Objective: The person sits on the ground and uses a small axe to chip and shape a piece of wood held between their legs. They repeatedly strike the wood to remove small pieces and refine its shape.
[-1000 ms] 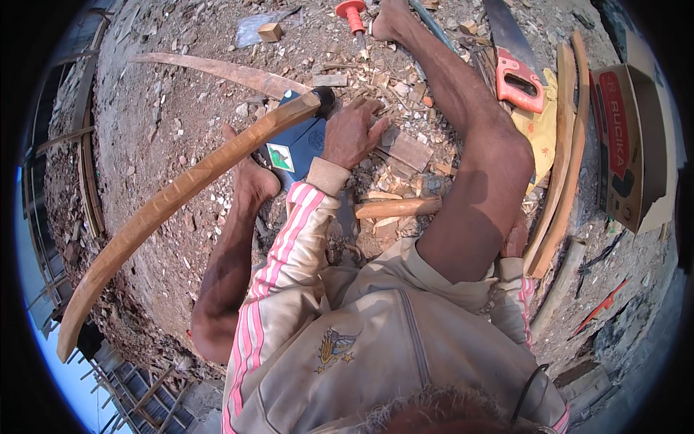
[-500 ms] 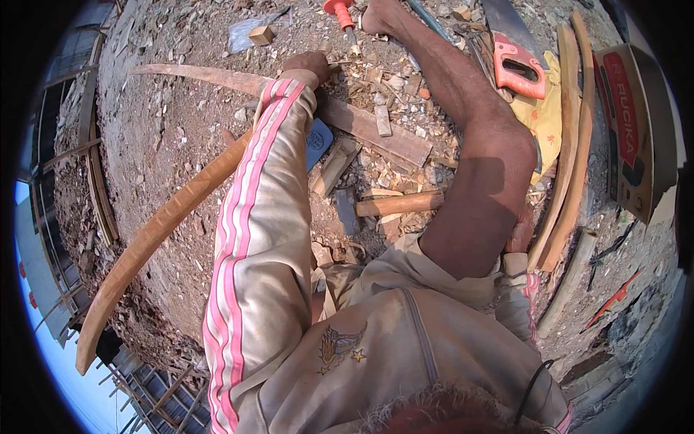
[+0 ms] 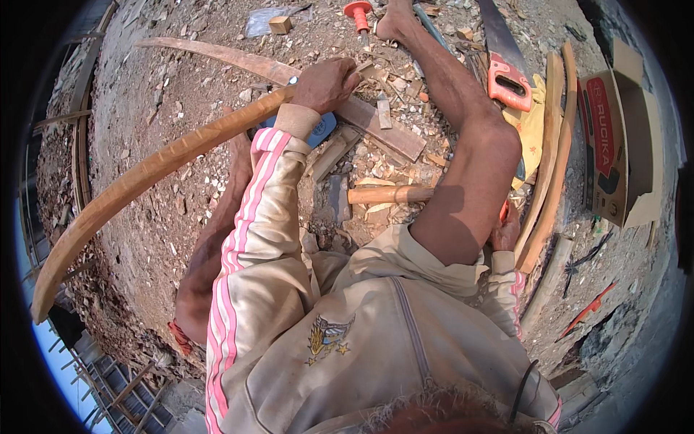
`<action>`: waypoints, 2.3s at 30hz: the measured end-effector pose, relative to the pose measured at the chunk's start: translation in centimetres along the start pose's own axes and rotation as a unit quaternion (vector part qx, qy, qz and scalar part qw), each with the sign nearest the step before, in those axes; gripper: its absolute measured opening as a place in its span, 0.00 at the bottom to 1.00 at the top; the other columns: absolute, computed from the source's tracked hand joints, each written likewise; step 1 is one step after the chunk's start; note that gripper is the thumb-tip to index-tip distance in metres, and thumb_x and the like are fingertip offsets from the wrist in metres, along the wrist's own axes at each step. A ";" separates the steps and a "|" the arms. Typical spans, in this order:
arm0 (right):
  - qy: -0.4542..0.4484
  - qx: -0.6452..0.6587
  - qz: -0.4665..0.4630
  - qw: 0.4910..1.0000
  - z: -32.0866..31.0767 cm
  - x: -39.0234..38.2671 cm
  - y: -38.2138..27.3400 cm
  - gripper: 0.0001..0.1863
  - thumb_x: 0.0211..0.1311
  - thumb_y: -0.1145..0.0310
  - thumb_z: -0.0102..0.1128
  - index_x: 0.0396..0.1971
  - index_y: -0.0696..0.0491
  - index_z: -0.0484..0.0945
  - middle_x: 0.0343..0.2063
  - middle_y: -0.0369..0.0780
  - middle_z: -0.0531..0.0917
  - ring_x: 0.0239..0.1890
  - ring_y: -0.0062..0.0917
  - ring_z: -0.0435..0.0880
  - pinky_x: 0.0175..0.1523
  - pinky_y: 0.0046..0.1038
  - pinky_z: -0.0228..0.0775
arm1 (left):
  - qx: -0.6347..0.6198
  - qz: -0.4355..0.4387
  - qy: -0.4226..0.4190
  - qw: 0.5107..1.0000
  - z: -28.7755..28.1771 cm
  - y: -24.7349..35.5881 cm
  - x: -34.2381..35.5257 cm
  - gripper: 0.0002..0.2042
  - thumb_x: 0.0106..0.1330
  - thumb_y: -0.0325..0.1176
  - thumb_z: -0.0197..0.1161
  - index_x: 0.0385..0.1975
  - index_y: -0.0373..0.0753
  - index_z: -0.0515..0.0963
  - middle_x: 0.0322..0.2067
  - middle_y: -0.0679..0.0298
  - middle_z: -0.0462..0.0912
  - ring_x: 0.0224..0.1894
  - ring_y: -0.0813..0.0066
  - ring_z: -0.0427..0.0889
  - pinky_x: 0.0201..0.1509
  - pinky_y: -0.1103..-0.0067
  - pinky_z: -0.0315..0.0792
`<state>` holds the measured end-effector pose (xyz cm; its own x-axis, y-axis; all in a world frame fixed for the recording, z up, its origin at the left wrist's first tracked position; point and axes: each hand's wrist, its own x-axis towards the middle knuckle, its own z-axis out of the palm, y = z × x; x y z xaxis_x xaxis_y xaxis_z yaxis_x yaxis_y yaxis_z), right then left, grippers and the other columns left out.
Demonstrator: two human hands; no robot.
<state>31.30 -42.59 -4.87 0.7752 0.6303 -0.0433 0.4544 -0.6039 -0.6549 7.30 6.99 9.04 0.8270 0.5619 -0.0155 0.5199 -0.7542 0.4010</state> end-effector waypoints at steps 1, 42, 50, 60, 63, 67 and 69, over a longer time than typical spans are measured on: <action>0.003 0.038 0.018 0.999 -0.7 -0.1 -1.1 0.18 0.68 0.64 0.64 0.50 0.61 0.77 0.43 0.40 0.82 0.44 0.27 0.79 0.54 0.30 0.71 | 0.129 0.024 0.040 0.991 -0.5 -0.1 -1.1 0.14 0.72 0.43 0.58 0.37 0.38 0.78 0.32 0.54 0.84 0.38 0.56 0.85 0.42 0.66 0.78; -0.239 0.164 -0.106 0.951 15.1 6.2 -32.7 0.19 0.71 0.62 0.54 0.53 0.58 0.66 0.33 0.64 0.80 0.40 0.64 0.80 0.41 0.56 0.69 | -0.306 -0.240 -0.036 0.921 5.4 -6.6 -6.1 0.13 0.70 0.37 0.61 0.42 0.34 0.70 0.26 0.59 0.85 0.26 0.76 0.84 0.30 0.76 0.78; -0.247 0.165 -0.080 0.951 14.6 6.9 -32.1 0.18 0.71 0.61 0.55 0.51 0.58 0.66 0.31 0.63 0.81 0.38 0.63 0.81 0.38 0.56 0.68 | -0.634 -0.276 0.130 0.710 6.7 -2.5 -8.1 0.13 0.75 0.39 0.56 0.36 0.34 0.73 0.31 0.59 0.85 0.30 0.74 0.85 0.37 0.80 0.78; -0.222 0.155 -0.134 0.953 14.0 6.4 -33.0 0.14 0.72 0.65 0.54 0.48 0.58 0.67 0.26 0.60 0.79 0.33 0.63 0.79 0.36 0.55 0.67 | -0.361 -0.090 0.190 0.908 10.8 -5.3 -8.2 0.20 0.79 0.46 0.46 0.40 0.33 0.75 0.32 0.58 0.83 0.32 0.68 0.84 0.38 0.69 0.75; -0.227 0.166 -0.123 0.952 13.1 6.1 -33.5 0.14 0.72 0.65 0.54 0.47 0.58 0.67 0.25 0.60 0.79 0.31 0.62 0.79 0.35 0.54 0.66 | -0.321 -0.079 0.227 0.916 11.1 -5.4 -7.6 0.16 0.78 0.42 0.51 0.44 0.34 0.74 0.35 0.58 0.83 0.33 0.70 0.84 0.38 0.71 0.77; -0.189 0.169 -0.170 0.952 13.2 6.4 -33.4 0.13 0.72 0.64 0.54 0.47 0.58 0.68 0.25 0.58 0.79 0.30 0.59 0.80 0.35 0.52 0.67 | -0.534 -0.170 0.204 0.803 9.9 -2.9 -6.6 0.13 0.76 0.36 0.56 0.52 0.35 0.72 0.38 0.58 0.84 0.34 0.74 0.86 0.38 0.75 0.80; -0.194 0.156 -0.155 0.956 13.2 6.4 -33.2 0.13 0.73 0.64 0.53 0.46 0.58 0.68 0.25 0.57 0.79 0.30 0.57 0.81 0.35 0.51 0.68 | -0.586 -0.180 0.204 0.763 10.2 -2.7 -6.2 0.14 0.75 0.35 0.58 0.54 0.35 0.71 0.39 0.59 0.84 0.34 0.76 0.87 0.38 0.77 0.80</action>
<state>15.37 -11.99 6.63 0.3760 0.9254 -0.0477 0.4356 -0.2220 -0.8723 2.97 2.10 -1.30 0.4154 0.9006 -0.1279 -0.0475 0.1619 0.9857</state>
